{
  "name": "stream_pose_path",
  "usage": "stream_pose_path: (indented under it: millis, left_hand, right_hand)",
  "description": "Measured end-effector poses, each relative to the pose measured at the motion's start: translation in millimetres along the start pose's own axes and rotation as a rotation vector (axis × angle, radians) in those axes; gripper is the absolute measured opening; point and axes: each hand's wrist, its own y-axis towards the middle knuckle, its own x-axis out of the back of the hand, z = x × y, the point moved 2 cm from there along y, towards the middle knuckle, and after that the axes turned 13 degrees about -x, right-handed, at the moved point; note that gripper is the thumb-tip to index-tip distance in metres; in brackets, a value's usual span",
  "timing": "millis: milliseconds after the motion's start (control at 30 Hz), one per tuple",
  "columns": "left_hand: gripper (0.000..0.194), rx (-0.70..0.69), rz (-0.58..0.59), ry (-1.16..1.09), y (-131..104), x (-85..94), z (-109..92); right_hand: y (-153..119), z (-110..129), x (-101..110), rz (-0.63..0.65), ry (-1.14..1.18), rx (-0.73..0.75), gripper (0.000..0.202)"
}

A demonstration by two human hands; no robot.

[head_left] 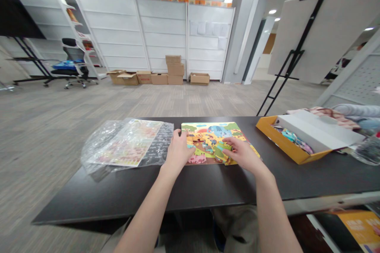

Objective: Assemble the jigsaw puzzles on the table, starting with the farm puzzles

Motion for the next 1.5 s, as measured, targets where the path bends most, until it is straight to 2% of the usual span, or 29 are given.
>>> stream_pose_path:
  millis: [133,233,433,667,767,867,967,1067,1200,1300,1367,1467,1500]
  left_hand:
    - [0.05,-0.019,0.058,-0.05,4,-2.3,10]
    - [0.052,-0.032,0.053,-0.113,7,0.2,16]
    - [0.047,0.065,0.099,-0.258,11,8.2,26]
    - [0.04,0.043,0.134,-0.458,12,7.5,30]
    - [0.034,-0.001,0.098,-0.515,9,10.8,24]
    - [0.029,-0.051,0.082,-0.644,3,9.7,8]
    - [0.025,-0.086,0.201,-0.832,-4,-0.9,-14]
    - [0.026,-0.07,0.307,-1.034,-9,-12.0,-29]
    - [0.028,-0.054,0.328,-1.131,-10,-14.4,-34]
    - [0.032,-0.1,0.335,-1.099,-8,-10.4,-30]
    - [0.032,-0.129,0.261,-0.939,-3,-6.7,-20]
    - [0.031,-0.102,0.051,-0.411,4,-0.6,1]
    - [0.032,-0.066,0.036,-0.224,5,0.1,8]
  right_hand:
    - [0,-1,0,-0.005,-0.025,-0.003,0.029]
    - [0,-1,1,0.0,-0.029,-0.006,0.029]
    - [0,-2,0,0.013,-0.014,-0.01,0.029]
    - [1,-3,2,0.01,0.03,-0.02,0.029]
    - [-1,1,3,0.045,0.131,-0.01,0.03]
    - [-4,12,3,0.107,0.295,0.021,0.034]
    - [-8,23,0,0.178,0.405,0.017,0.038]
    - [-10,29,-2,0.214,0.394,0.005,0.037]
    - [-8,26,-4,0.222,0.346,0.022,0.034]
    - [-7,22,-6,0.261,0.297,0.035,0.029]
    - [-7,20,-6,0.249,0.246,0.037,0.026]
    - [-6,19,-4,0.19,0.173,0.021,0.025]
    - [-6,19,-3,0.172,0.155,0.014,0.025]
